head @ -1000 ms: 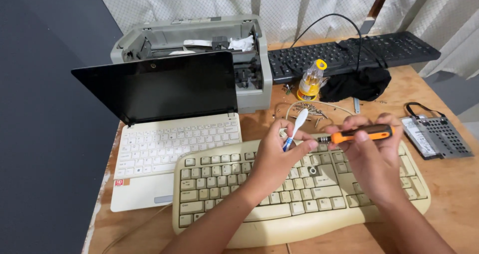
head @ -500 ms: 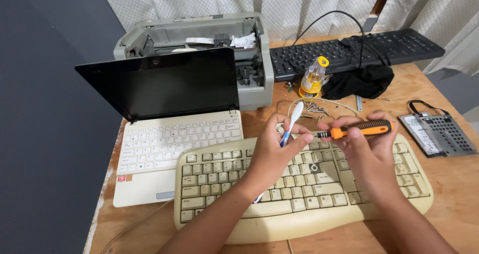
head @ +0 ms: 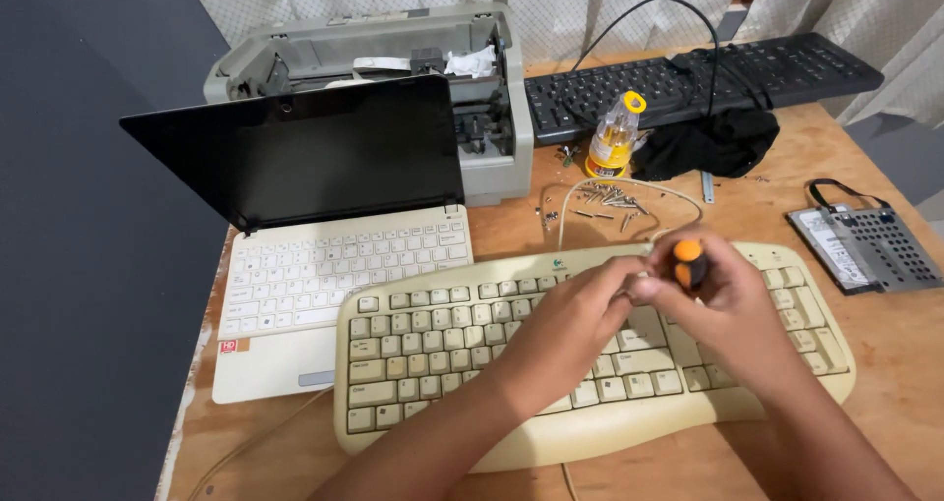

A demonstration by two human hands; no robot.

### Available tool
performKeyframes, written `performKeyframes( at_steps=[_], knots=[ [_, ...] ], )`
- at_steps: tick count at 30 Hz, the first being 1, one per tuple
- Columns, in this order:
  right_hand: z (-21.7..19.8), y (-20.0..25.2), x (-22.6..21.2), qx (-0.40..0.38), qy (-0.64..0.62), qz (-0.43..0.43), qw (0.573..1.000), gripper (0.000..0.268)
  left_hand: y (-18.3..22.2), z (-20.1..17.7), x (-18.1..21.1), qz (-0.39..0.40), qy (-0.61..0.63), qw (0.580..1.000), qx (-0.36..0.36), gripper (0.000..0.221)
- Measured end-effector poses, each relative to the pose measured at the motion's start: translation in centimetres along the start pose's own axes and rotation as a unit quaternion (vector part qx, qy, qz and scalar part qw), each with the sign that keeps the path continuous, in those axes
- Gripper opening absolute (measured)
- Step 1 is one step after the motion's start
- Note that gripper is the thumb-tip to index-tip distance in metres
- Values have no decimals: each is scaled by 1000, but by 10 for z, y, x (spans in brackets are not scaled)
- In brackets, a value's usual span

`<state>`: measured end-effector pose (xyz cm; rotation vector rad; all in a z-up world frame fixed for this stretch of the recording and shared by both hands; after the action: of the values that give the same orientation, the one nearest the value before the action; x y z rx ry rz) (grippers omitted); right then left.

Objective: Repairing and cleaning a computer keyboard using a screwdriver and a toothbrush

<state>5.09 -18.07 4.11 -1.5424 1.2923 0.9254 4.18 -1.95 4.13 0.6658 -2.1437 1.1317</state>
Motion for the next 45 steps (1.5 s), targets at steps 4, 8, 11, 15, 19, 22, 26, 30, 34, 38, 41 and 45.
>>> performKeyframes(
  at_steps=[4, 8, 11, 15, 19, 22, 26, 30, 34, 38, 41, 45],
  knots=[
    [-5, -2, -5, 8, 34, 10, 999, 22, -1, -11, 3, -30, 2, 999, 24, 30],
    [-5, -3, -2, 15, 60, 13, 998, 16, -1, -15, 0, -55, 18, 997, 59, 27],
    [-4, -2, -4, 16, 47, -9, 999, 14, -3, -16, -5, -78, 26, 995, 63, 26],
    [-5, 2, -20, 37, 63, -84, 994, 14, -2, -14, -13, -77, 42, 994, 71, 30],
    [-3, 4, -33, 40, 127, -160, 978, 17, 0, -11, -16, -109, 50, 991, 52, 34],
    [-1, 5, -33, 24, 133, -167, 977, 17, -1, -12, -12, -84, 33, 995, 41, 36],
    [-1, 5, -31, 4, 143, -180, 973, 29, -2, -12, -10, -70, 43, 996, 20, 37],
    [-5, 3, -22, -15, 209, -212, 955, 29, -2, -11, -13, -57, 57, 997, 11, 37],
    [-6, 7, -27, -47, 249, -256, 933, 41, -1, -12, -9, -81, 84, 993, 19, 34],
    [-6, 9, -29, -52, 328, -270, 904, 48, -1, -11, -8, -165, 132, 977, 0, 34],
    [-11, 4, -25, -60, 291, -219, 929, 40, -7, -23, -5, -145, 72, 987, 2, 43],
    [1, -6, 3, -162, 290, 45, 942, 19, -9, -47, -11, -60, -193, 979, 9, 42]
  ],
)
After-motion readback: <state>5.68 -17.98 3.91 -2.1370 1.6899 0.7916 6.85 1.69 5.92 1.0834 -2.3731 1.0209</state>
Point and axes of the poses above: each hand's wrist, its own y-axis away from the middle knuckle, its own z-axis out of the palm, x = y × z, the point moved 5 cm from there along -y, towards the middle knuckle, and after that the axes turned 9 degrees about z, right-handed, at the moved point
